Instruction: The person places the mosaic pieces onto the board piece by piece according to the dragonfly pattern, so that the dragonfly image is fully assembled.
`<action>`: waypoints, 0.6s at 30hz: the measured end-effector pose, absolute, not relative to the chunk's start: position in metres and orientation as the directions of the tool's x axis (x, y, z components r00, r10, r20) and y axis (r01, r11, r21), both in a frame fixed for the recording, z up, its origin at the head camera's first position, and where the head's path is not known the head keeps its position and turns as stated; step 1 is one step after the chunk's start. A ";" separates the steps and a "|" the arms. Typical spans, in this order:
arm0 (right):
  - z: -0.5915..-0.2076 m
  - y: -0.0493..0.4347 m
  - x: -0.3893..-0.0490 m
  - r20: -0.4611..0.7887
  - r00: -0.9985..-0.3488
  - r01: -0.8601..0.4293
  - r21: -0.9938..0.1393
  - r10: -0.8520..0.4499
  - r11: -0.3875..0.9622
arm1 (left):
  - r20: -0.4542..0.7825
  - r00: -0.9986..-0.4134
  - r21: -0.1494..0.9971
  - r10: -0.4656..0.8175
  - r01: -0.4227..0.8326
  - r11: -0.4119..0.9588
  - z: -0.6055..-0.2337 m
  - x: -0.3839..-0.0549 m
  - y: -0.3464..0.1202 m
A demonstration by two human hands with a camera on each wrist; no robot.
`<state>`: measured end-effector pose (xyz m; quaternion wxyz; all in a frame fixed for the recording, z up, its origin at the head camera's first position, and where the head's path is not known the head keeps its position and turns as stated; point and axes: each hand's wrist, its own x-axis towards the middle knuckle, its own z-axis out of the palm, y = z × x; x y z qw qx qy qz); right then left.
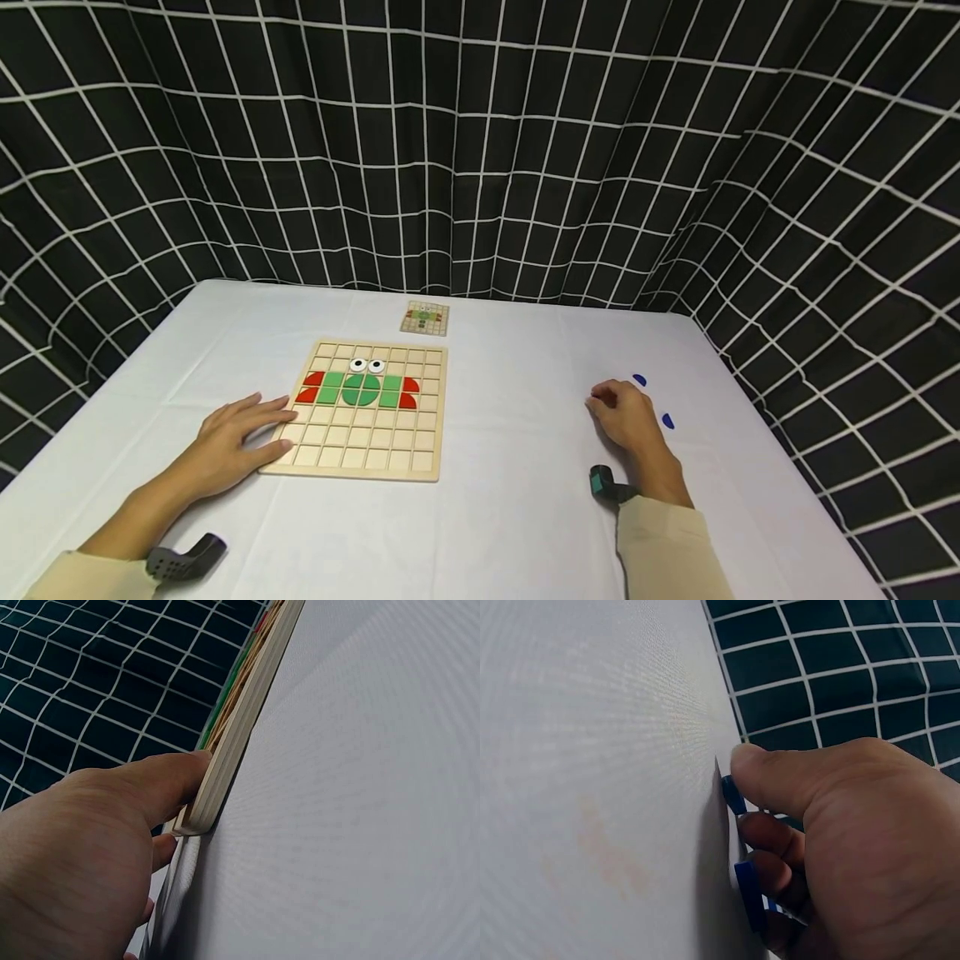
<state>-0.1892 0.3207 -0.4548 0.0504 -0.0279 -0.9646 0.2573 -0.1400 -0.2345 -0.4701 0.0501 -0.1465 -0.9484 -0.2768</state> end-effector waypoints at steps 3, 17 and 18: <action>-0.454 0.321 -0.189 0.073 -0.994 0.032 -0.489 0.077 0.871 | 0.175 -0.953 0.511 0.247 0.302 0.805 -0.470 -0.140 -0.234; -0.435 0.315 -0.186 0.160 -0.981 0.017 -0.507 0.113 0.862 | 0.174 -0.955 0.505 0.241 0.296 0.811 -0.470 -0.141 -0.235; -0.429 0.312 -0.184 0.199 -0.975 -0.015 -0.510 0.101 0.860 | 0.174 -0.955 0.506 0.240 0.296 0.810 -0.471 -0.140 -0.235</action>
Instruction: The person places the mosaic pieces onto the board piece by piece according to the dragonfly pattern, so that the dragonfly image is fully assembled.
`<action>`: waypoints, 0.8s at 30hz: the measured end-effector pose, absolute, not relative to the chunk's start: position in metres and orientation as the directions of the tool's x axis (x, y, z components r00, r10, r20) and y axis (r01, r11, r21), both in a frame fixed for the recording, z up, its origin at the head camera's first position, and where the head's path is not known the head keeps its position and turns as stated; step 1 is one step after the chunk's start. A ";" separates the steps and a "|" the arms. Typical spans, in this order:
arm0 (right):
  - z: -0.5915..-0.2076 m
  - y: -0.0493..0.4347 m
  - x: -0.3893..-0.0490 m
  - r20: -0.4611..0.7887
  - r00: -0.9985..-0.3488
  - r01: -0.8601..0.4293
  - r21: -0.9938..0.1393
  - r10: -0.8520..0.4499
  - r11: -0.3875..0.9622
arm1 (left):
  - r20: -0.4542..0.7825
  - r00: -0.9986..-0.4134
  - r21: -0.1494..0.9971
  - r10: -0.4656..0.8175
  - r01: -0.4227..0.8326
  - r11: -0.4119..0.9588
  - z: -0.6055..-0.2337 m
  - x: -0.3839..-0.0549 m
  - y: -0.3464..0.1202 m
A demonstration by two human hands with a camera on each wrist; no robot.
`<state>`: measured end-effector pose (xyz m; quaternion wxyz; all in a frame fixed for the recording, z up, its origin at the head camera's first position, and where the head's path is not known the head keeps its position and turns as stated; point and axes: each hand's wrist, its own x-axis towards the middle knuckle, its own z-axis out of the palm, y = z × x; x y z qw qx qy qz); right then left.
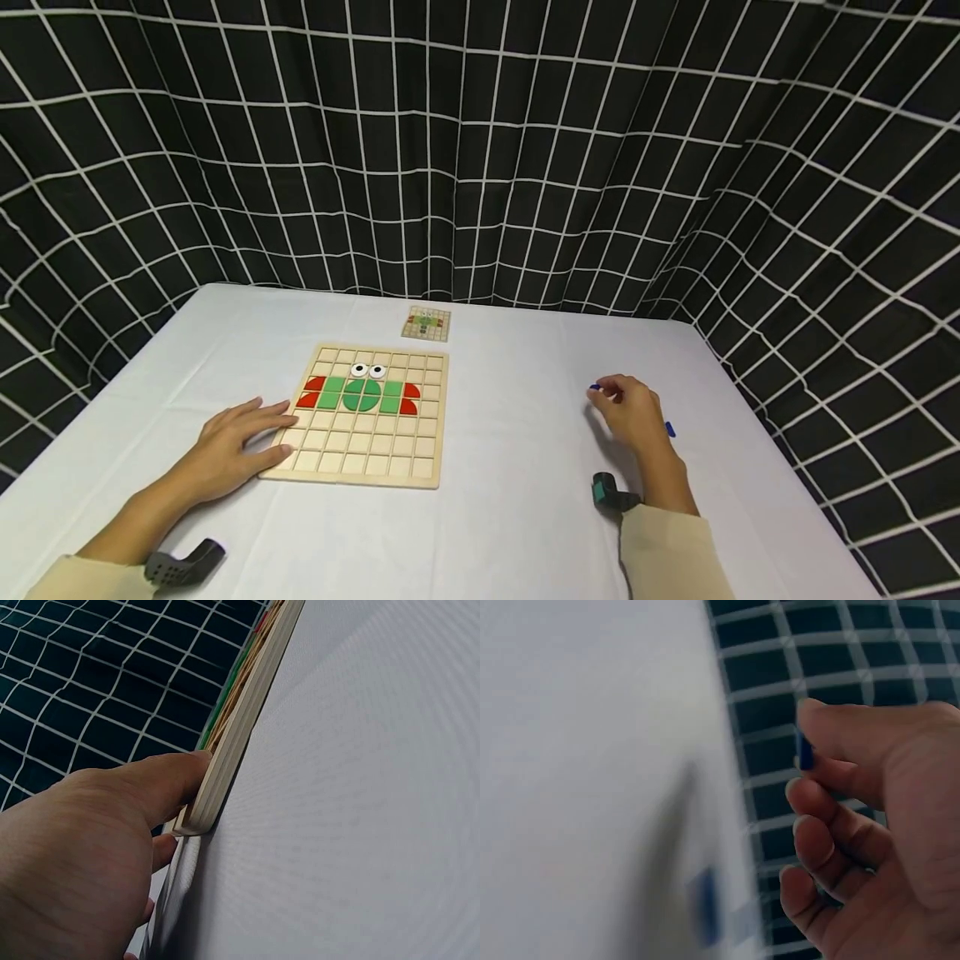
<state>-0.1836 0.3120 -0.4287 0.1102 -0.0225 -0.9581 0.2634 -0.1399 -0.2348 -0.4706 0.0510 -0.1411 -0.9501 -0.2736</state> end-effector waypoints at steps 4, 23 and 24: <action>-0.395 0.292 -0.170 0.354 -0.934 -0.152 -0.503 0.043 0.851 | 0.171 -0.956 0.503 0.236 0.291 0.814 -0.472 -0.138 -0.233; -0.334 0.147 -0.131 0.553 -0.765 -0.609 -0.454 -0.331 0.650 | 0.192 -0.952 0.516 0.239 0.305 0.801 -0.471 -0.139 -0.233; -0.335 0.141 -0.131 0.549 -0.763 -0.616 -0.461 -0.339 0.639 | 0.193 -0.952 0.515 0.238 0.305 0.801 -0.471 -0.140 -0.233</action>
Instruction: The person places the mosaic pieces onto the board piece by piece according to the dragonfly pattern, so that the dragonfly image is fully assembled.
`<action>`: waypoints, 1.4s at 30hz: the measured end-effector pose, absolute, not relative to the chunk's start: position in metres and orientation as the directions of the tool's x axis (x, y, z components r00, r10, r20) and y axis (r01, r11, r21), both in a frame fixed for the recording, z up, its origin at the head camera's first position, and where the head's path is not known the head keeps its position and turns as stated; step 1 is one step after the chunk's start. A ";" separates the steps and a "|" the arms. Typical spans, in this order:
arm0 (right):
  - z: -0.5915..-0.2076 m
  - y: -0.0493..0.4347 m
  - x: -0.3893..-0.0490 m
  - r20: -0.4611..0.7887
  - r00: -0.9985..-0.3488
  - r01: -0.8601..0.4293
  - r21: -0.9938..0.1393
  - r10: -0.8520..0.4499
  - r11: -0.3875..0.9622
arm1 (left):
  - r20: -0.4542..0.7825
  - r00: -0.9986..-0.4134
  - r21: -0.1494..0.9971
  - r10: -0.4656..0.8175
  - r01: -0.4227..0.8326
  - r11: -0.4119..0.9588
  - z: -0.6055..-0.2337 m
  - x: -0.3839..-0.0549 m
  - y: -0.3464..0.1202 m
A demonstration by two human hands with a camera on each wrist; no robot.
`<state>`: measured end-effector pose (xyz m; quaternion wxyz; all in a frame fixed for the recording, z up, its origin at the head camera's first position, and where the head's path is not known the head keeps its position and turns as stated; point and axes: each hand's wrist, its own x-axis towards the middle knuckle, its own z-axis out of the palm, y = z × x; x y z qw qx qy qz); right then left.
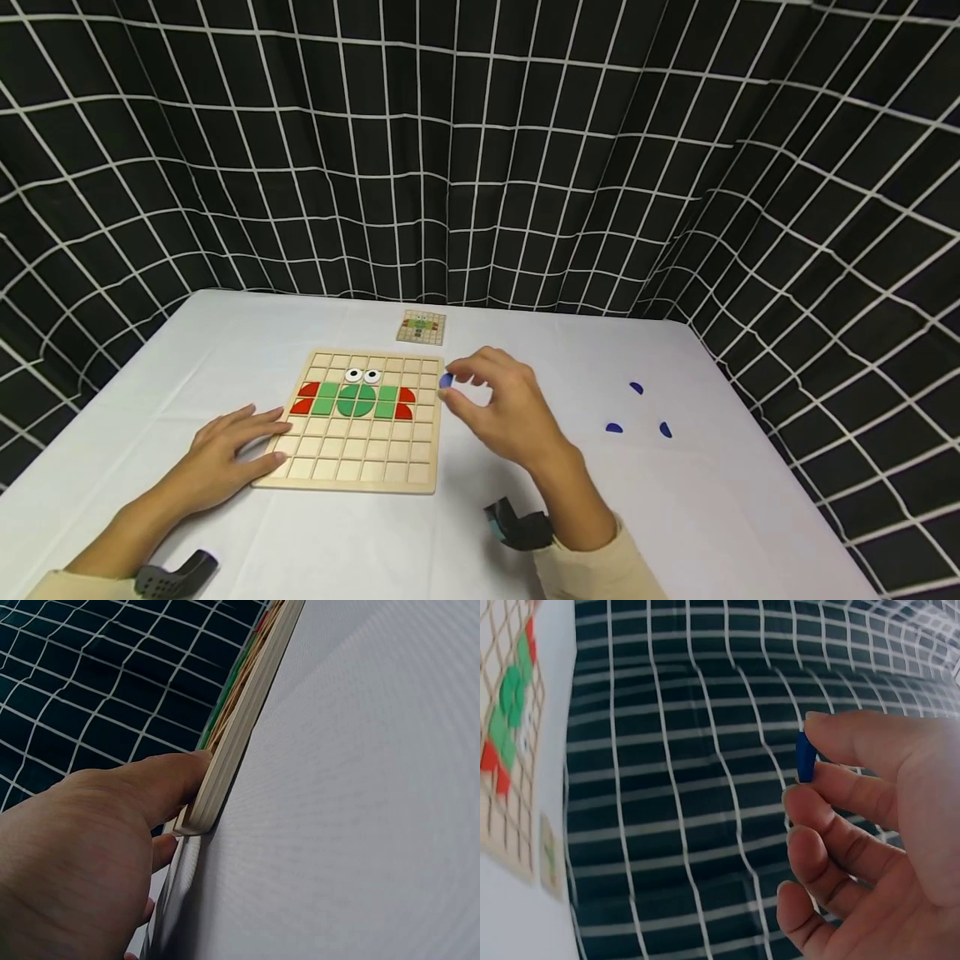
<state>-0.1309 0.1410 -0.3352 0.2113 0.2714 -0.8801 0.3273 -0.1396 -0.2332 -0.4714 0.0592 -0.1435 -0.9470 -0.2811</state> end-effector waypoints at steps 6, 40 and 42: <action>-0.349 0.106 -0.138 0.551 -0.741 -0.661 -0.498 -0.384 0.561 | 0.173 -0.956 0.511 0.237 0.292 0.808 -0.474 -0.140 -0.234; -0.448 0.004 -0.171 0.264 -0.896 -0.444 -0.568 -0.358 0.693 | 0.207 -0.944 0.503 0.258 0.329 0.799 -0.468 -0.138 -0.233; -0.449 0.004 -0.171 0.251 -0.897 -0.441 -0.538 -0.363 0.718 | 0.202 -0.945 0.503 0.256 0.325 0.801 -0.468 -0.138 -0.233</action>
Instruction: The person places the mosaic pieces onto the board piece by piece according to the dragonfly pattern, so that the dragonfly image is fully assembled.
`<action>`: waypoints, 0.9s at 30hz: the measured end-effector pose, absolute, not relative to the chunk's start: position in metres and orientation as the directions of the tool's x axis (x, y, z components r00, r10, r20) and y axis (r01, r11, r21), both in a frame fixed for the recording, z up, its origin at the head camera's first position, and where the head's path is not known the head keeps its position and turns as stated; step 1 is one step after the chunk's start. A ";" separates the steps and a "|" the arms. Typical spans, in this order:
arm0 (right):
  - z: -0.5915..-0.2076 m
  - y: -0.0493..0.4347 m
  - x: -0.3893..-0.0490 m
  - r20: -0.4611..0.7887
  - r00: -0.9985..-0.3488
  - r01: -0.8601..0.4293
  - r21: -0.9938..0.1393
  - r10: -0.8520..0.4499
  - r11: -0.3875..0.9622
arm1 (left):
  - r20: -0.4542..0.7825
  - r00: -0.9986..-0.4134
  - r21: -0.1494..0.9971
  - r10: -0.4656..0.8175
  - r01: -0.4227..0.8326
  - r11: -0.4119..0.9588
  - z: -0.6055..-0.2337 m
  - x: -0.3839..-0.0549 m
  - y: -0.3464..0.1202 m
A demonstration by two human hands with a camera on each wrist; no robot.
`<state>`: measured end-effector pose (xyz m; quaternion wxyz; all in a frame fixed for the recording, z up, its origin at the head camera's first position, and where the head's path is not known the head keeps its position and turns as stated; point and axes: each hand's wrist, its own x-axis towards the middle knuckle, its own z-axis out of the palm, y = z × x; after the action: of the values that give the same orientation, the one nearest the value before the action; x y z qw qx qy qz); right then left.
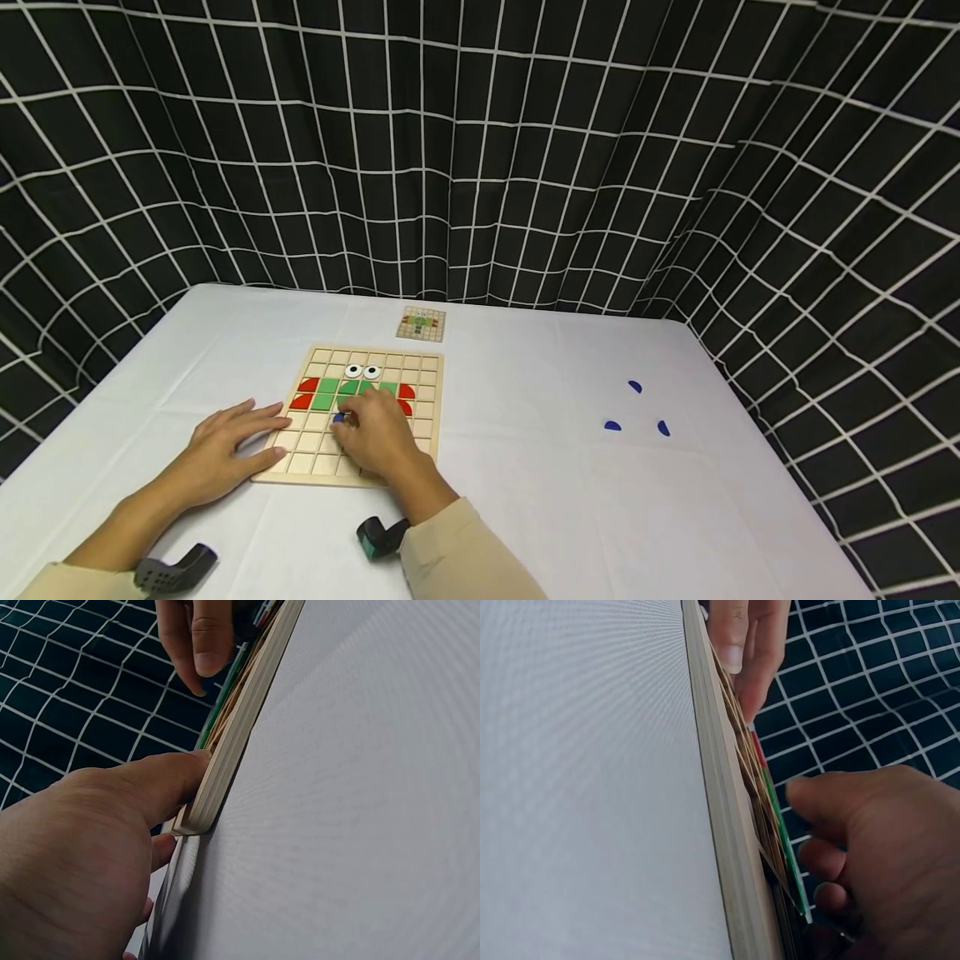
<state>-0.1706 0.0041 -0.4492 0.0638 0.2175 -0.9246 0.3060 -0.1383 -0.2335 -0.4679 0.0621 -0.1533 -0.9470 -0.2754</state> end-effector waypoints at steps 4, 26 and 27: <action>-0.451 0.004 -0.169 0.221 -0.907 -0.421 -0.513 -0.359 0.748 | 0.193 -0.948 0.502 0.253 0.317 0.805 -0.467 -0.139 -0.233; -0.450 0.003 -0.171 0.224 -0.907 -0.421 -0.459 -0.357 0.782 | 0.181 -0.949 0.509 0.257 0.314 0.802 -0.467 -0.139 -0.234; -0.451 0.003 -0.171 0.228 -0.906 -0.424 -0.460 -0.357 0.780 | 0.181 -0.949 0.509 0.258 0.315 0.801 -0.467 -0.139 -0.234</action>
<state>-0.1708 0.0032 -0.4508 0.0644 0.2073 -0.9413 0.2585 -0.1386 -0.2344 -0.4673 0.0515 -0.1510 -0.9476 -0.2768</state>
